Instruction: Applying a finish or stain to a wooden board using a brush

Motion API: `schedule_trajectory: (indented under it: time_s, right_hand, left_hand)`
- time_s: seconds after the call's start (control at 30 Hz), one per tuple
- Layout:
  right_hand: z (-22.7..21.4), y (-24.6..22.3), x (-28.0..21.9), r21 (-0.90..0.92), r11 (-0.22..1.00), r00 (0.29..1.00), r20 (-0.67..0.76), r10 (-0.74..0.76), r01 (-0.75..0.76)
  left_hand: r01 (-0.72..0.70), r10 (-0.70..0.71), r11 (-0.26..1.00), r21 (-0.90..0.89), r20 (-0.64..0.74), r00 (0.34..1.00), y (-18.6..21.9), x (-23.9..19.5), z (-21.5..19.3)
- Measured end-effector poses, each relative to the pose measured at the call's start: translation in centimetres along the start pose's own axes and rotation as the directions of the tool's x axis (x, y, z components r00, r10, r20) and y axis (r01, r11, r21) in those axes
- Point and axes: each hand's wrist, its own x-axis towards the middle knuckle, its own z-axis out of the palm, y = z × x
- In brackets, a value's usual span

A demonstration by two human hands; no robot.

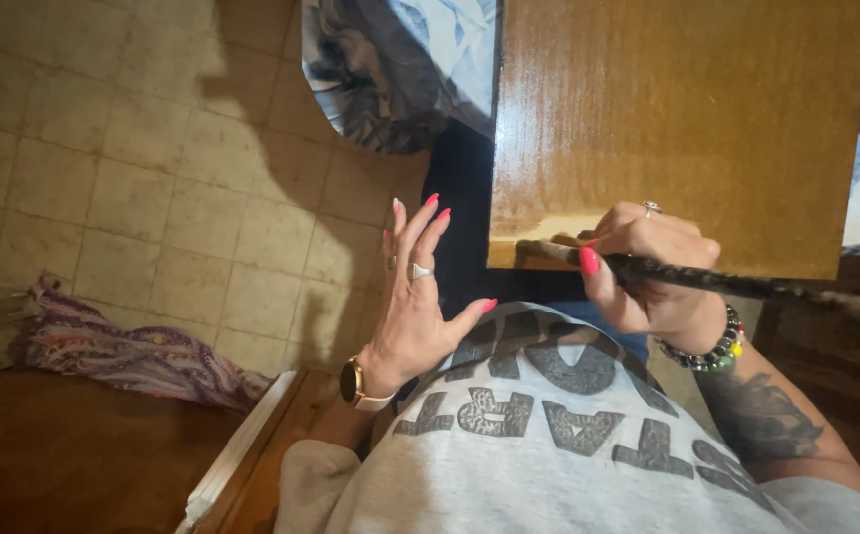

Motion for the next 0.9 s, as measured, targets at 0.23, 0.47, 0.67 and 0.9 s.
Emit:
schedule_trajectory:
  time_s: [0.23,0.47,0.67,0.9]
  right_hand:
    - [-0.1,-0.7,0.9,-0.003,1.000,1.000,-0.012,0.018,-0.018]
    - [0.3,-0.6,0.8,0.007,0.998,0.998,-0.013,0.068,-0.068]
    - [-2.2,-2.2,2.1,-0.163,0.967,0.977,0.058,0.208,-0.196]
    - [-1.4,-3.2,6.1,-0.205,0.966,0.903,0.426,-0.055,0.156]
  left_hand:
    - [0.004,-0.004,1.000,0.001,0.005,1.000,0.0,0.0,0.1]
    - [-0.007,0.007,1.000,-0.003,0.008,1.000,0.1,0.1,0.1]
    - [0.019,-0.019,0.993,0.117,-0.003,1.000,-0.3,-0.4,0.0]
    - [0.065,-0.059,0.994,0.087,-0.063,0.996,-0.8,-0.9,-0.8]
